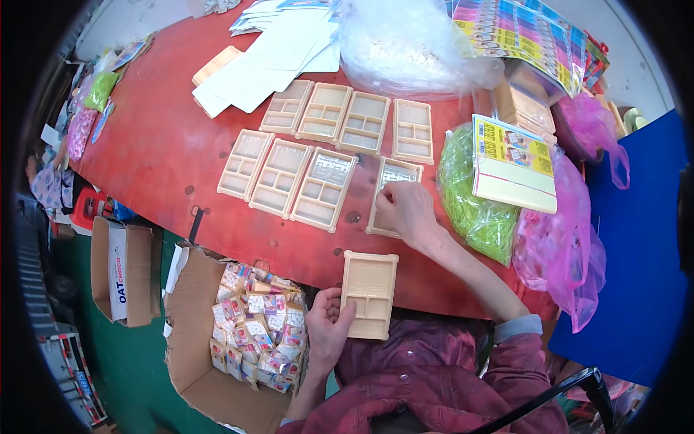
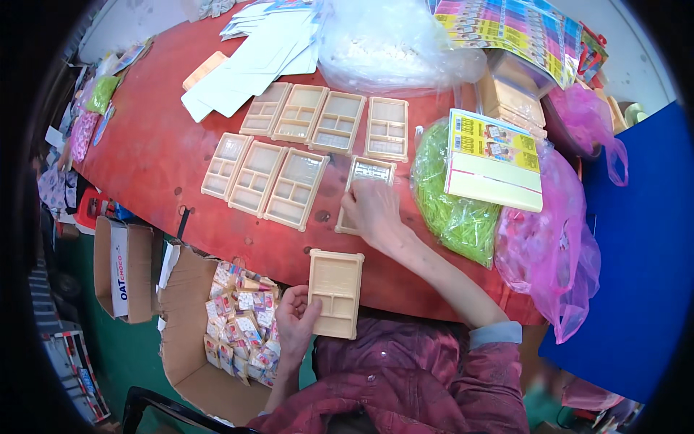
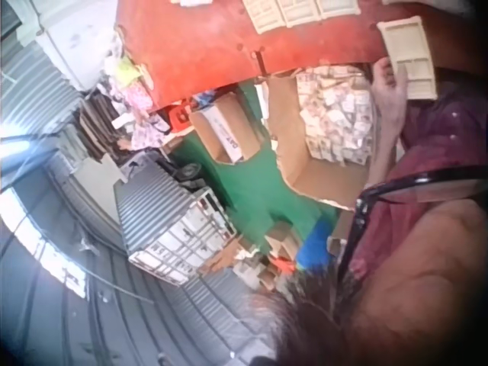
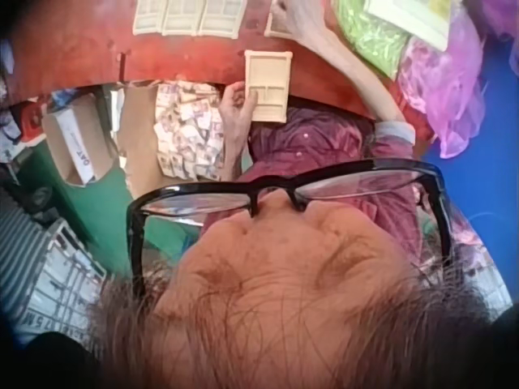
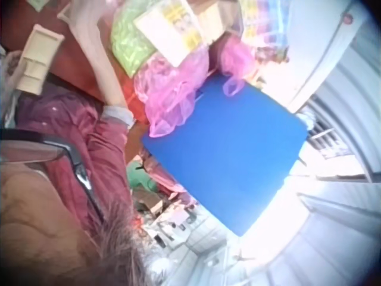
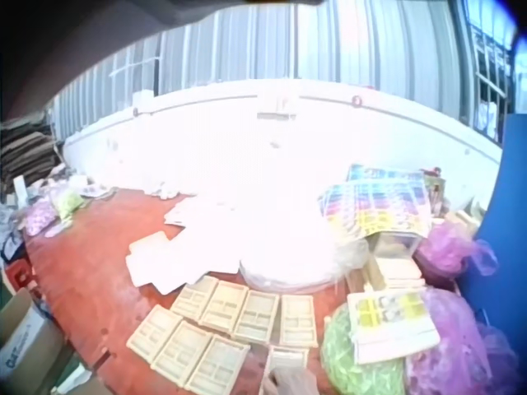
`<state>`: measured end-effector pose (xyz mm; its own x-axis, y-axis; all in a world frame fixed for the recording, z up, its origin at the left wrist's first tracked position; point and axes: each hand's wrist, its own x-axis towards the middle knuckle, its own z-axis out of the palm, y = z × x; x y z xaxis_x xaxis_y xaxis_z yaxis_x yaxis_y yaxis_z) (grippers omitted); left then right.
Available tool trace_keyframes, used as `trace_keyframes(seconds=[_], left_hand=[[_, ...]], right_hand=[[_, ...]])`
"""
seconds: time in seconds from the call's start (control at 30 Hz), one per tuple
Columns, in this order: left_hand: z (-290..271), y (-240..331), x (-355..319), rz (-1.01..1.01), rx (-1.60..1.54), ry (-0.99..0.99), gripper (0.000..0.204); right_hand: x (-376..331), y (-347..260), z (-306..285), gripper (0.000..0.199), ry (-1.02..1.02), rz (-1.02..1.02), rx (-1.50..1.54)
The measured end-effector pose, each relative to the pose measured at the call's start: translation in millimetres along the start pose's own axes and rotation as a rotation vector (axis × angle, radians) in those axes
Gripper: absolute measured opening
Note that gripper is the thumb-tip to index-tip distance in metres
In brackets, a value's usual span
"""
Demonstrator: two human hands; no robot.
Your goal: Assembling small plastic organizers and filling them with white square objects.
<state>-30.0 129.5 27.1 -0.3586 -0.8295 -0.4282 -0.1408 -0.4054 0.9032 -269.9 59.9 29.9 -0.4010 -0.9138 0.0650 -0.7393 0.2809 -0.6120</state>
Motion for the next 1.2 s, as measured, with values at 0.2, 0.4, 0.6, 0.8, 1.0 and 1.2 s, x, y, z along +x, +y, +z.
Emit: trace_keyframes(seconds=[0.2, 0.4, 0.6, 0.8, 1.0, 1.2], left_hand=[[-24.7, -2.4, -1.2, 0.033, -0.208, 0.004, 0.031], [-69.1, 24.9, 1.4, 0.140, -0.379, 0.238, 0.026], [-120.1, 50.8, 28.0, 0.372, -0.295, 0.532, 0.017], [-174.1, 93.2, 74.4, 0.488, -0.102, 0.667, 0.019], [-250.2, 104.2, 180.3, 0.527, 0.007, 0.599, 0.030], [-282.5, 92.8, 217.2, 0.448, 0.445, 0.591, 0.036]], right_hand=[[-13.4, 7.2, 3.3, 0.010, 0.075, -0.252, -0.090], [-10.2, 7.2, 8.7, 0.008, 0.062, -0.391, -0.020], [-12.5, 8.0, 6.0, 0.007, 0.046, -0.367, 0.003], [-24.3, -3.4, -5.4, 0.008, 0.012, -0.415, 0.053], [-32.9, 3.7, -20.8, 0.008, -0.021, -0.366, 0.079], [-33.2, 8.3, -19.9, 0.015, 0.076, -0.417, -0.043]])
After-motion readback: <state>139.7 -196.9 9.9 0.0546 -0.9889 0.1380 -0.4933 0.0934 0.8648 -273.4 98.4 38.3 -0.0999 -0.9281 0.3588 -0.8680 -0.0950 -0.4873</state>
